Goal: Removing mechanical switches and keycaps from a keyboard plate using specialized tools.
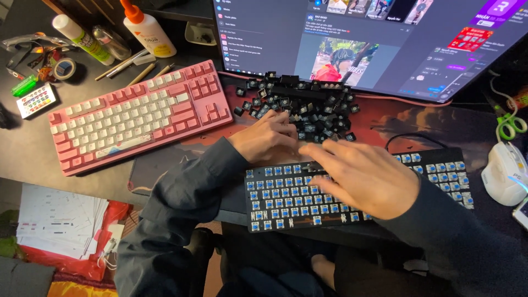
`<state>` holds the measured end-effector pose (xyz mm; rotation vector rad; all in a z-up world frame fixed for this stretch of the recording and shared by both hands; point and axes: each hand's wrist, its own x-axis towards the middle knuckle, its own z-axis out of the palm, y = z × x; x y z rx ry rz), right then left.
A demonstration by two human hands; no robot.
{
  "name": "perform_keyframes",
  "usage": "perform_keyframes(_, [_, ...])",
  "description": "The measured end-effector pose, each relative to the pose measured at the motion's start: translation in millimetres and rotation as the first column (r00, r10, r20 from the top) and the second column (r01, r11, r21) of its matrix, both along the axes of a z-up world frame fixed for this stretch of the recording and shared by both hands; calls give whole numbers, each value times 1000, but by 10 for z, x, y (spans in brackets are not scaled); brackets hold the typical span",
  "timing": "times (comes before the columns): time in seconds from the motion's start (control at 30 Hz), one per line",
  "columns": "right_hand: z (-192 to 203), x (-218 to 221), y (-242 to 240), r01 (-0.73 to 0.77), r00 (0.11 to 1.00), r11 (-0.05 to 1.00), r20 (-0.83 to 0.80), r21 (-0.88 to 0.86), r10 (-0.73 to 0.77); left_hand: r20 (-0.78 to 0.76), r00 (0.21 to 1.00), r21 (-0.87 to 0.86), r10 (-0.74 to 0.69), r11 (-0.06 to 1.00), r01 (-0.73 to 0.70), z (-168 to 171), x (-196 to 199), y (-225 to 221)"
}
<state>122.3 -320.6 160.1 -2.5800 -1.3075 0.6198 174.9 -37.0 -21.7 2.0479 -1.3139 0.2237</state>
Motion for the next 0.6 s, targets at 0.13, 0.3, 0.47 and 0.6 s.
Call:
perform_keyframes(0.13, [33, -65, 76, 50, 978, 992, 209, -119, -24, -21, 1000, -9, -4, 1000, 4, -13, -3, -5])
perform_keyframes(0.3, [-41, -112, 21, -84, 977, 994, 192, -70, 96, 5, 1000, -36, 0, 999, 0, 32, -42, -13])
perform_keyframes(0.47, [-242, -142, -133, -73, 810, 969, 552, -237, 196, -37, 999, 143, -1, 990, 7, -55, -3, -2])
perform_keyframes(0.6, [-204, -300, 89, 4, 727, 900, 619, -436, 296, -49, 999, 146, 4, 989, 3, -58, -10, -3])
